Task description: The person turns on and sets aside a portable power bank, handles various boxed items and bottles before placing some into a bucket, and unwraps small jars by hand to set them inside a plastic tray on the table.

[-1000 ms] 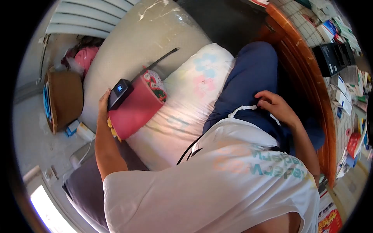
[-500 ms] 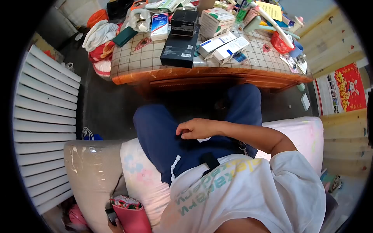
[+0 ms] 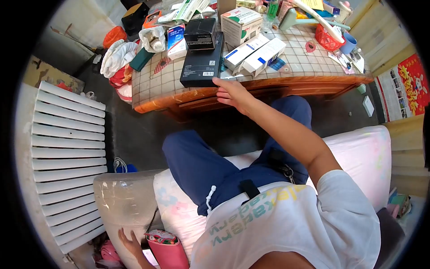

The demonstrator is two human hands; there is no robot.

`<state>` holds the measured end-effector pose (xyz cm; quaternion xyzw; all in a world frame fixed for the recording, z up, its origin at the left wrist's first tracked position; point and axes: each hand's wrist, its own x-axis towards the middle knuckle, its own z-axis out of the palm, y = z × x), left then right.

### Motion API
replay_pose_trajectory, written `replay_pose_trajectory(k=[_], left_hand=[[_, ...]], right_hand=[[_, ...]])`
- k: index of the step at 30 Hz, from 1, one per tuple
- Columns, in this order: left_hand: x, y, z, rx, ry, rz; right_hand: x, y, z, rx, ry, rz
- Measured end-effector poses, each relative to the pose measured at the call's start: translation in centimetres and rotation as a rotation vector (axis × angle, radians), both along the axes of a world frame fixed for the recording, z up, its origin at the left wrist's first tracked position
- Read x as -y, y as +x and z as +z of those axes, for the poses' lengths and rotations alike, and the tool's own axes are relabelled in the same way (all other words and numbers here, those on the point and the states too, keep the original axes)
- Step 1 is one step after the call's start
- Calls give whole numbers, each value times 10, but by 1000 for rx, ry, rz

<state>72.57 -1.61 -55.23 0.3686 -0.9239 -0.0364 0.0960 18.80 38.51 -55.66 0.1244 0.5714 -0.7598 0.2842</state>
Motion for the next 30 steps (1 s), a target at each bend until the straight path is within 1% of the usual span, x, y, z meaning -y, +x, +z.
replay_pose_trajectory(k=[1, 4, 7, 9, 13, 14, 15, 16, 17, 18, 19, 21, 22, 24, 26, 28, 30], left_hand=[[-12, -32, 5, -47, 0, -60], [-60, -129, 31, -158, 150, -246], [-92, -200, 38, -188, 214, -450], [-114, -247, 43, -247, 260, -559], [-170, -351, 60, -400, 391, -696], [-186, -378, 66, -443, 372, -730], [-202, -403, 68, -479, 424, -712], [-216, -430, 67, -507, 407, -740], [-231, -457, 69, -533, 453, -764], [-243, -484, 72, -581, 369, -846], [-256, -509, 75, -586, 364, -830], [-275, -556, 71, -611, 274, -768], [-283, -576, 70, -580, 310, -694], [-291, -600, 61, -509, 195, -604], [-279, -620, 47, -488, 373, -560], [-260, -626, 44, -619, 387, -615], [-240, -613, 44, -846, 861, -497]], right_hand=[[4, -3, 0, 31, -25, -14], [15, -16, -13, 73, -122, 1], [16, -16, -12, 53, -65, -16], [14, -12, -15, 22, -27, 24], [10, 2, -16, -21, 7, 66], [9, 4, -15, -27, 18, 71], [9, 6, -18, -32, 10, 87], [8, 6, -18, -35, 10, 101], [7, 7, -18, -38, 10, 114], [6, 8, -18, -40, 11, 130], [6, 9, -18, -38, 17, 130], [6, 9, -19, -36, 27, 130], [6, 9, -20, -35, 33, 129], [7, 8, -22, -37, 34, 115], [6, 8, -19, -40, 34, 124], [3, 7, -17, -25, 21, 128], [3, 8, -21, -4, -16, 124]])
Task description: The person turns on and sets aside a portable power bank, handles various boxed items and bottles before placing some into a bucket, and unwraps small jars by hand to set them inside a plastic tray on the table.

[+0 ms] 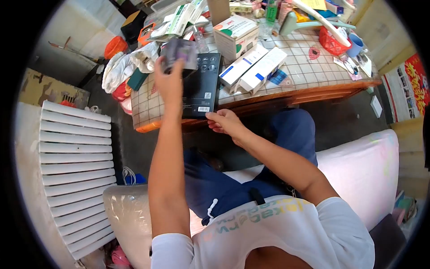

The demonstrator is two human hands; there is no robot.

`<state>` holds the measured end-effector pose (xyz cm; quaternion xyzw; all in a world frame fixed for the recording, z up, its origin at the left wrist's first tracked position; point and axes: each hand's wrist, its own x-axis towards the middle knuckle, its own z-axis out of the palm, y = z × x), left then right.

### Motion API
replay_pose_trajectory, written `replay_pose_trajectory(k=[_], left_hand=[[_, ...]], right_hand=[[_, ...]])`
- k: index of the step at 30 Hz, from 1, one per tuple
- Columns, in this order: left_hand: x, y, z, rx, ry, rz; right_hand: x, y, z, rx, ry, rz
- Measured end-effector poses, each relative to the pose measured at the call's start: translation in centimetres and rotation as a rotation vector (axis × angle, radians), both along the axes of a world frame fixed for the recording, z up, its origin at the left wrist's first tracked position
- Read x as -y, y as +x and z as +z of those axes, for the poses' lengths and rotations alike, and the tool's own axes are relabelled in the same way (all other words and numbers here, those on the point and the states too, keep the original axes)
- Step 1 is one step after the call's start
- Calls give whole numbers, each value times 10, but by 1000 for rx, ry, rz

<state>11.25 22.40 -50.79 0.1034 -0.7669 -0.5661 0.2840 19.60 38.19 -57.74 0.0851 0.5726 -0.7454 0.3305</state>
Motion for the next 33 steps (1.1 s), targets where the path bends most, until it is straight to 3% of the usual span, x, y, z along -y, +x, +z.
replay_pose_trajectory(k=[1, 2, 4, 10, 13, 16, 19, 26, 27, 30, 31, 33], left_hand=[[-4, 22, 17, 28, 321, 107], [21, 33, 14, 70, 477, 37], [53, 58, 11, 97, 1027, -25], [120, 80, -42, 234, 1416, -273], [128, 74, -56, 224, 1555, -91], [127, 73, -60, 191, 1580, 49], [118, 77, -56, 236, 1403, 156], [119, 89, -51, 191, 1591, -100], [109, 91, -45, 225, 1607, -31], [100, 102, -57, 427, 1500, -106], [76, 111, -42, 491, 1225, -1], [56, 119, -38, 539, 911, -19]], right_hand=[[0, 1, 0, 2, -10, -8], [0, 1, 1, 5, -21, -18], [0, 2, 1, 5, -36, -10], [0, 3, 7, 11, -74, -39], [4, 6, 4, 16, -117, -99], [4, 7, 4, 10, -197, -127], [3, 9, 6, -13, -253, -134], [-7, 24, 8, -52, -256, -145], [-8, 26, 5, -59, -267, -136], [-16, 31, 5, -89, -289, -121], [-18, 32, 6, -100, -295, -118], [-23, 34, 9, -114, -329, -93]])
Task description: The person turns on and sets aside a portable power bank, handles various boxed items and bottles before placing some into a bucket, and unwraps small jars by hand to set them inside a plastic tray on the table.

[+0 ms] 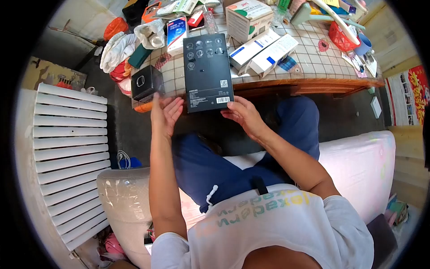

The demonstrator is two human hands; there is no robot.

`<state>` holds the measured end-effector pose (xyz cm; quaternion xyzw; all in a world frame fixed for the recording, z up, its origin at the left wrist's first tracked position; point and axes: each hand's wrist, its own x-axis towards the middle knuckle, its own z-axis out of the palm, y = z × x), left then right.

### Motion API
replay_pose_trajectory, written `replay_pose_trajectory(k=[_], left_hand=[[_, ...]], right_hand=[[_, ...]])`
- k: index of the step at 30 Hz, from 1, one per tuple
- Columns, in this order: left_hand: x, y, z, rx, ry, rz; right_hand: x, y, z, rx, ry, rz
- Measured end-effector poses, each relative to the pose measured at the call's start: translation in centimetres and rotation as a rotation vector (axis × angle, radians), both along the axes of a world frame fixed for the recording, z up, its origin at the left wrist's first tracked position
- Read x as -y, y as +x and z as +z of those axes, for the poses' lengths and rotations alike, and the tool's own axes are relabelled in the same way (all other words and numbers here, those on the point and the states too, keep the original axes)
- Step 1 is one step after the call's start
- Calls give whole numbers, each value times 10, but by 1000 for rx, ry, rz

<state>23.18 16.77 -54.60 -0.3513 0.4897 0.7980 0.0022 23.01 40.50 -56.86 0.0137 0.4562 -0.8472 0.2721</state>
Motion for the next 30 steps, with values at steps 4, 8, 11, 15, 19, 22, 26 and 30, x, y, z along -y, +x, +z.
replay_pose_trajectory(k=[4, 8, 11, 15, 19, 22, 26, 30], left_hand=[[-26, 10, 4, -110, -141, -183], [-75, 20, 15, -300, -195, -200], [-91, 32, -4, -370, -399, -128], [-118, 50, -5, -292, -394, -112], [-141, 62, -5, -299, -548, -198], [-149, 67, 11, -336, -609, -223], [-144, 72, 26, -394, -645, -320], [-151, 78, 27, -403, -591, -316]], right_hand=[[-11, 5, 4, -8, -24, 76], [-35, 20, -1, -189, 129, 185], [-48, 37, -5, -310, 253, 188], [-59, 50, 14, -843, 790, -87], [-41, 32, 46, -1489, 1301, -144], [-38, 13, 61, -1462, 1300, -278], [-35, -43, 77, -1501, 1391, -627], [-30, -67, 109, -1372, 1695, -618]])
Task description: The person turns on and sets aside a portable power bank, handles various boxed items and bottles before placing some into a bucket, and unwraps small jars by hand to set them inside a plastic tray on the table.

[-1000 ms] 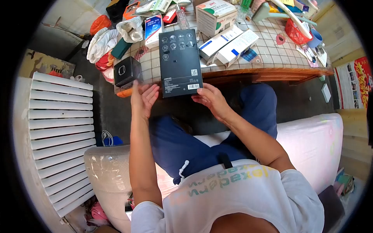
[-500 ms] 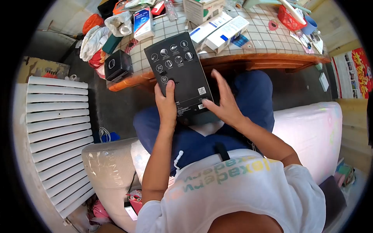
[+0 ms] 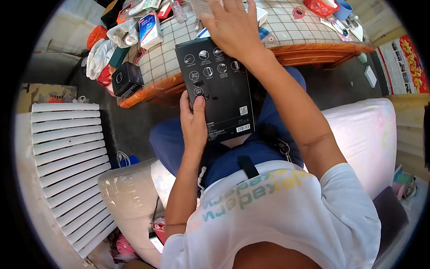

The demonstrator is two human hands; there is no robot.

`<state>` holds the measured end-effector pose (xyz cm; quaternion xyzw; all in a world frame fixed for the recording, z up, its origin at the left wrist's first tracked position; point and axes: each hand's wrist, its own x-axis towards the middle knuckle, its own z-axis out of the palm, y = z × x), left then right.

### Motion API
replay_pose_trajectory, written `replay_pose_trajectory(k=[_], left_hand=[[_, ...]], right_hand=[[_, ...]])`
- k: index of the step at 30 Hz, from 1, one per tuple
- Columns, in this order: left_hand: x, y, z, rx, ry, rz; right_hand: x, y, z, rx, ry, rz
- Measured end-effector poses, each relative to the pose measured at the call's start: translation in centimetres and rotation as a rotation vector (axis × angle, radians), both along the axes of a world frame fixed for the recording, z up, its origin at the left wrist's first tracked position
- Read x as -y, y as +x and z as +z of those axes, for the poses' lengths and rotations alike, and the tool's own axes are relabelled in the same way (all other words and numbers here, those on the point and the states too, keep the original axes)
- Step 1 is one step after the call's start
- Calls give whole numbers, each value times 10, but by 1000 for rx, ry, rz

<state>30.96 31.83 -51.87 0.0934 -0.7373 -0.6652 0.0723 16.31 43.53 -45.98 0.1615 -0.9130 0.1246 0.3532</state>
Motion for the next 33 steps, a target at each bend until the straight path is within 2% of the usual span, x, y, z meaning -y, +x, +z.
replay_pose_trajectory(k=[3, 5, 7, 9, 10, 11, 14, 17, 19, 21, 24, 27, 28, 33], left_hand=[[1, 0, -4, -3, 26, 0], [1, 1, -9, -25, 3, 23], [0, -4, -12, -94, -60, 64], [-11, -9, -37, -331, 217, 196], [-15, -8, -45, -444, 357, 261], [-13, -10, -43, -408, 334, 223], [7, -18, -22, -303, 257, 118], [30, -16, -8, -211, 169, 26], [39, -13, -9, -211, 106, -44], [44, -5, -15, -232, 45, -126], [41, 3, -26, -278, 10, -201], [40, 4, -17, -290, -57, -241], [39, 5, -13, -293, -77, -247], [43, 4, -2, -294, -185, -279]], right_hand=[[7, 8, -8, -200, -139, 190], [20, 30, -15, -119, -27, 335], [25, 55, -19, 11, -130, 440], [30, 74, -19, 140, -153, 552], [34, 96, -26, 225, -238, 730], [38, 117, -35, 304, -321, 909], [32, 142, -41, 455, -596, 1143], [-3, 128, -13, 447, -629, 1178], [-32, 94, 18, 41, -488, 907], [-51, 61, 41, -71, -417, 624], [-62, 43, 27, 387, -309, 576], [-66, 48, 32, 866, -342, 714], [-68, 50, 35, 844, -307, 781], [-74, 52, 34, 742, -177, 784]])
